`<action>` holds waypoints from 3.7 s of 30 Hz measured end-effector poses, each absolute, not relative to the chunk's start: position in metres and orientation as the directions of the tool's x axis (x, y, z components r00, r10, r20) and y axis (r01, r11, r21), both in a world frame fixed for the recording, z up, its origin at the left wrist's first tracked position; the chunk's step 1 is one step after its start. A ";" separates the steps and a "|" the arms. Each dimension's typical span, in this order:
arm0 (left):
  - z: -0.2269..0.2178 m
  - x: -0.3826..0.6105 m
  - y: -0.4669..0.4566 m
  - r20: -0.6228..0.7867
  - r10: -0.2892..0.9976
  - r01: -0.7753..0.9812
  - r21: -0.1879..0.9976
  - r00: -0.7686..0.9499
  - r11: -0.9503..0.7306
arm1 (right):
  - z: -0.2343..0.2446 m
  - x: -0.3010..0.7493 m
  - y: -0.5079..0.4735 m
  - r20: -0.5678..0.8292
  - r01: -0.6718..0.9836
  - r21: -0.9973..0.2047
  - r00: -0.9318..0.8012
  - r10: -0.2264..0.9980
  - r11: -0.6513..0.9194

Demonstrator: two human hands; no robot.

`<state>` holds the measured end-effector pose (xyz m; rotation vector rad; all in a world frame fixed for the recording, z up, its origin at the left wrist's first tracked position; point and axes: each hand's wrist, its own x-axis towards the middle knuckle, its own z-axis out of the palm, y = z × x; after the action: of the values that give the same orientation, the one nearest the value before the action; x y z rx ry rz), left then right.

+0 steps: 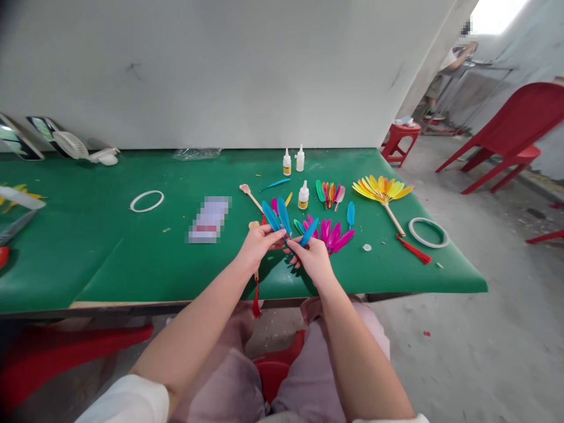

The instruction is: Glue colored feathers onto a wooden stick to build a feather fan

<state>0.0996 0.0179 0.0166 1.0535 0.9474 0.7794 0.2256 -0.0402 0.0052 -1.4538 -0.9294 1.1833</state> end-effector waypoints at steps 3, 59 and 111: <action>0.013 0.100 0.018 -0.235 0.878 -0.073 0.954 0.416 0.289 | 0.004 0.224 -0.040 -0.200 -0.035 -0.980 0.237 0.951 -0.198; 0.009 0.159 0.058 -0.407 0.833 0.211 0.912 0.373 0.351 | -0.001 0.292 -0.046 -0.145 0.731 -0.545 0.399 0.905 -0.410; 0.018 0.074 0.029 -0.221 0.920 0.060 0.975 0.323 0.213 | 0.013 0.229 -0.040 -0.199 0.288 -0.932 0.096 0.975 -0.219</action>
<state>0.0741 0.0294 0.0183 1.2028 1.0750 0.7933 0.2285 -0.0402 0.0131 -1.6244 -1.2688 1.1567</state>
